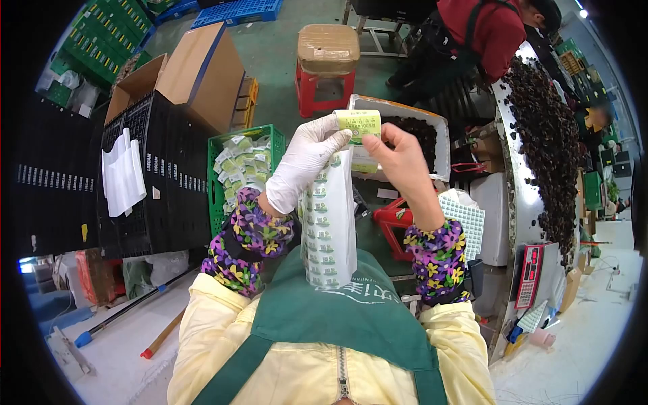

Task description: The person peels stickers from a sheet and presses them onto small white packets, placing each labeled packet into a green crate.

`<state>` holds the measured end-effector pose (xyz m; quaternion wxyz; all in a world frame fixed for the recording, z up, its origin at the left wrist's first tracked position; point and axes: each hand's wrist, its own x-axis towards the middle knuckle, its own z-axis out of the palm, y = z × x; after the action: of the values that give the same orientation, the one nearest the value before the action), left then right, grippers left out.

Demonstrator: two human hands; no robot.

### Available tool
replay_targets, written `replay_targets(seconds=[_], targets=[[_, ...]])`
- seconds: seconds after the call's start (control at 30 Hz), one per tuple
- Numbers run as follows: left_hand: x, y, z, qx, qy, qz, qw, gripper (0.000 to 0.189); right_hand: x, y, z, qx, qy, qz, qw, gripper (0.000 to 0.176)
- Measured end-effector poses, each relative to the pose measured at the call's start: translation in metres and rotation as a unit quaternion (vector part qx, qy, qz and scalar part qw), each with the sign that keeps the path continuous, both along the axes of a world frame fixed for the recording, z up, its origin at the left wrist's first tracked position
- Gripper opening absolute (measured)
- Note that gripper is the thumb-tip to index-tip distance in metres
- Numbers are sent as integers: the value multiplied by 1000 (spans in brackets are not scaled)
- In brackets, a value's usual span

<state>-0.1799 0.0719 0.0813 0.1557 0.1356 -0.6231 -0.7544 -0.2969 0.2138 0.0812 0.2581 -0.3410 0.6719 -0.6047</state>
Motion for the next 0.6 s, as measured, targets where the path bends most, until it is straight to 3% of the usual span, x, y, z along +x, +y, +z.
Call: replay_targets(seconds=[0.07,0.13,0.2,0.23,0.27,0.33,0.4,0.43,0.47,0.53,0.6], targets=[[0,0,4,-1,6,8,1000,29,-9,5,16,115,88,5,989,32],[2,-3,12,-18,-9,-9,1000,31,-14,2,22,138,127,13,982,26],[5,-20,17,0,10,-8,1000,34,-20,-2,24,-25,-38,-23,999,19],[10,-35,21,-13,4,-9,1000,36,-23,-3,33,-36,-72,-35,996,17],[12,-49,16,-32,16,1,999,35,-27,-4,38,-48,-177,-50,982,15],[23,-60,31,-136,-68,-4,988,43,-31,-2,48,-56,-257,-71,962,14],[23,-55,30,-225,-99,-56,968,49,-34,-1,48,-66,-281,-59,956,16],[22,-47,23,-285,-53,-66,955,55,-33,-1,48,-74,-306,-49,948,19],[20,-38,20,-403,-96,-60,908,51,-31,-2,48,-73,-306,-46,948,19],[16,-19,14,-517,-73,-6,853,51,-25,-7,50,-56,-369,-38,927,25],[16,-14,2,-527,-19,44,849,44,-13,-11,53,-57,-392,-25,918,26]])
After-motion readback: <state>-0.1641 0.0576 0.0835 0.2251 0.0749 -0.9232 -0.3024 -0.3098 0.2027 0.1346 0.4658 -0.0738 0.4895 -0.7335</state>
